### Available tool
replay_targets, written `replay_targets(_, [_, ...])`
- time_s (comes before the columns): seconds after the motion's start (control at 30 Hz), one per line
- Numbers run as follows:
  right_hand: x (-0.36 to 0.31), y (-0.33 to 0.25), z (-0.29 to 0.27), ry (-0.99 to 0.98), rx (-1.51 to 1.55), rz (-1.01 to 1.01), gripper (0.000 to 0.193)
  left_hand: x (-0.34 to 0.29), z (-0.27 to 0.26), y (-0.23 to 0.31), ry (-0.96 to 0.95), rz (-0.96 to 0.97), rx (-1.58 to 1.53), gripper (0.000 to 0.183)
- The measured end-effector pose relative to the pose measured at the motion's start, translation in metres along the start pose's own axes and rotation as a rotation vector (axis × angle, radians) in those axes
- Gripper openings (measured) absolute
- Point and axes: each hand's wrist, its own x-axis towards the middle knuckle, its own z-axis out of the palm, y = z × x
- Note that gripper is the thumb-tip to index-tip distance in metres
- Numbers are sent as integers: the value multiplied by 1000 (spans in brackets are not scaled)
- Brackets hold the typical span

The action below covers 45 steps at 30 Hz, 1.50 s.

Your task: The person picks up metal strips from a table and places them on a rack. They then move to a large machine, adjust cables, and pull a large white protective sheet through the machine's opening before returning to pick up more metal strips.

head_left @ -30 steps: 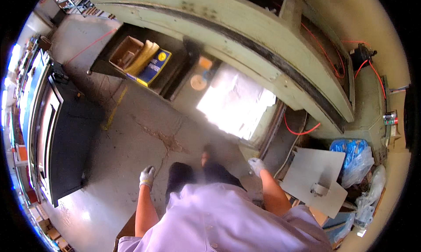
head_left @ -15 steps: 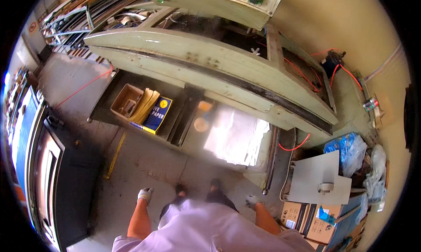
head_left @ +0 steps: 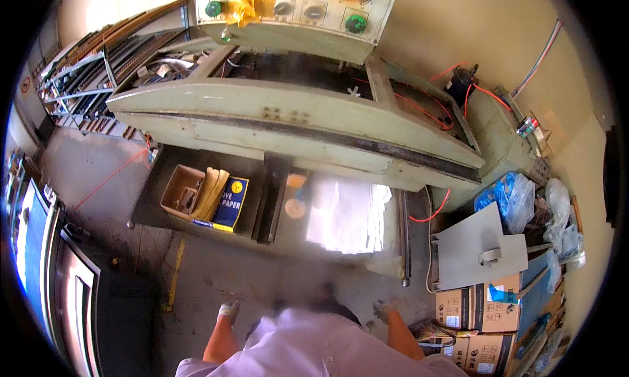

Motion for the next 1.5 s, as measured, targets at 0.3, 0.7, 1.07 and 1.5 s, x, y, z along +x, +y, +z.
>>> replay_targets(0.3, [88,106,-20,54,-1039,-542,35,33,7,-68,72,-22,-444,35])
replay_targets(0.7, [91,67,-10,153,-379,-287,42,4,17,-2,26,32,-100,53])
replay_targets(1.07, [-23,-26,-46,211,-1024,-746,31,-4,-10,-8,9,50,-205,40])
replay_targets(1.5, [-28,-60,-107,247,-365,-720,44,5,10,17,-103,22,-246,47])
